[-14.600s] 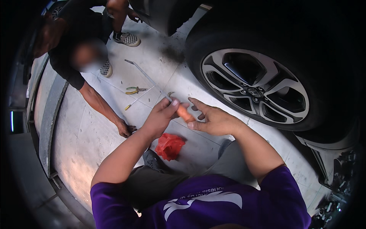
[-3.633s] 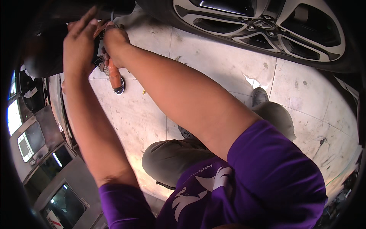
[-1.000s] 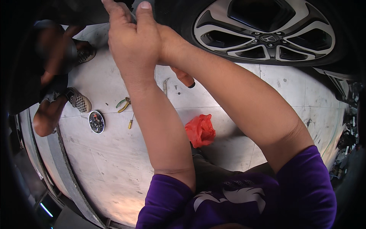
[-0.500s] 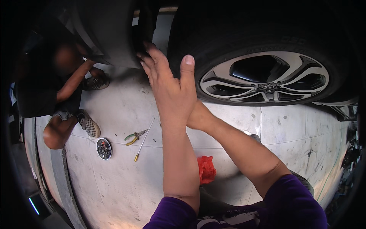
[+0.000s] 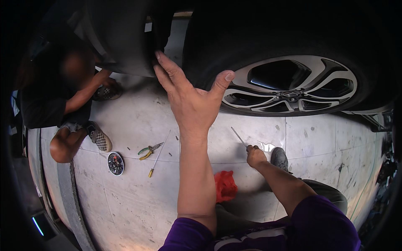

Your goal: The person picks up a set of hex keys, selects one, and uses it along with a screwdriver to remove fasteners from a car's rear bumper and wheel well.

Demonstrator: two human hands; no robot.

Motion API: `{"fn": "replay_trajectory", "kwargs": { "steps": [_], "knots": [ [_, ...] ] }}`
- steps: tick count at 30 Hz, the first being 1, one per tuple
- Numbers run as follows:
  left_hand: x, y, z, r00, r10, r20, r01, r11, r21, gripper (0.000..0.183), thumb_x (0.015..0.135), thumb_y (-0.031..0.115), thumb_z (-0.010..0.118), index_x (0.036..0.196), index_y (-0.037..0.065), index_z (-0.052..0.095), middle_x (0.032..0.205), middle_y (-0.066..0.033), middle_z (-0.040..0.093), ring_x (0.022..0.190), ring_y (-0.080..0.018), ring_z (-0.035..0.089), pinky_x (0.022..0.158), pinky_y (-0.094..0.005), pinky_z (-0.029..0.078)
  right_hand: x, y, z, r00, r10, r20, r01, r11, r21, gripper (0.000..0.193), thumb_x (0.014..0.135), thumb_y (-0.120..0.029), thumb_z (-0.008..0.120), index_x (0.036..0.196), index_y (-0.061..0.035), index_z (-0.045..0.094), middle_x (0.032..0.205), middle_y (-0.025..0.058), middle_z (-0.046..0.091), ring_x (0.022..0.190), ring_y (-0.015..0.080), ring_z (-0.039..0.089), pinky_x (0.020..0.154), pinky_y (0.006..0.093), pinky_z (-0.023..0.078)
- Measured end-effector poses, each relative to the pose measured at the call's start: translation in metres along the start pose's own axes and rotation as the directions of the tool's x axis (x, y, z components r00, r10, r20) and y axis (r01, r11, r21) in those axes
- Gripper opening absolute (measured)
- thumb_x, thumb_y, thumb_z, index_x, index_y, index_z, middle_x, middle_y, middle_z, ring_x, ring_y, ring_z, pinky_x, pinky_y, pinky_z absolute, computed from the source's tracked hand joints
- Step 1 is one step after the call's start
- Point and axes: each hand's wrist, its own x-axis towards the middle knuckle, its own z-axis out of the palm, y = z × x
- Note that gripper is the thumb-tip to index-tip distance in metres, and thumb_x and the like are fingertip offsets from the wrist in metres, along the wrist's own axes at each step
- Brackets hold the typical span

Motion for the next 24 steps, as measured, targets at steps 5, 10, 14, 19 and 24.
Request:
{"fn": "replay_trajectory", "kwargs": {
  "steps": [5, 10, 14, 19, 24],
  "knots": [
    [0.003, 0.001, 0.005, 0.999, 0.011, -0.032, -0.007, 0.99, 0.139, 0.13, 0.063, 0.07, 0.078, 0.15, -0.004, 0.016, 0.146, -0.0407, 0.015, 0.136, -0.056, 0.026, 0.107, -0.0548, 0.036, 0.001, 0.016, 0.008, 0.997, -0.044, 0.056, 0.049, 0.995, -0.087, 0.026, 0.089, -0.01, 0.045, 0.111, 0.0007, 0.055, 0.108, 0.0283, 0.06, 0.095, 0.0412, 0.065, 0.082, 0.0457, 0.055],
    [0.0, -0.005, 0.025, 0.973, 0.222, -0.058, -0.181, 0.899, 0.4, 0.13, 0.061, 0.072, 0.078, 0.148, -0.005, 0.021, 0.145, -0.0369, 0.024, 0.132, -0.0494, 0.033, 0.104, -0.0577, 0.034, 0.009, 0.017, 0.02, 0.995, -0.043, 0.092, 0.054, 0.991, -0.122, 0.028, 0.091, -0.011, 0.044, 0.114, -0.0002, 0.054, 0.108, 0.0252, 0.061, 0.094, 0.0384, 0.067, 0.079, 0.0437, 0.056],
    [0.002, -0.002, 0.026, 0.984, 0.17, -0.043, -0.137, 0.897, 0.421, 0.131, 0.058, 0.07, 0.081, 0.149, -0.005, 0.023, 0.147, -0.0338, 0.026, 0.135, -0.0479, 0.031, 0.108, -0.0557, 0.031, 0.018, 0.02, 0.031, 0.995, -0.055, 0.085, 0.061, 0.995, -0.077, 0.031, 0.094, -0.023, 0.052, 0.113, 0.0009, 0.051, 0.104, 0.0248, 0.062, 0.092, 0.0405, 0.066, 0.079, 0.0472, 0.054],
    [0.008, -0.005, 0.023, 0.979, 0.203, 0.013, -0.198, 0.934, 0.296, 0.134, 0.051, 0.066, 0.086, 0.149, -0.003, 0.026, 0.153, -0.0302, 0.025, 0.143, -0.0459, 0.023, 0.116, -0.0505, 0.025, 0.011, -0.014, -0.006, 0.998, -0.067, -0.012, 0.067, 0.998, -0.009, 0.029, 0.092, -0.019, 0.054, 0.116, -0.0021, 0.054, 0.106, 0.0204, 0.063, 0.092, 0.035, 0.067, 0.079, 0.0426, 0.056],
    [0.009, -0.017, 0.016, 0.962, 0.266, 0.056, -0.271, 0.928, 0.257, 0.131, 0.054, 0.055, 0.09, 0.151, -0.002, 0.022, 0.154, -0.0289, 0.022, 0.145, -0.0433, 0.021, 0.117, -0.0468, 0.021, -0.009, -0.085, -0.087, 0.841, -0.266, -0.471, 0.515, 0.662, 0.545, 0.016, 0.089, -0.011, 0.062, 0.103, -0.004, 0.063, 0.102, 0.0145, 0.066, 0.087, 0.0313, 0.069, 0.077, 0.0393, 0.055]
  ]
}}
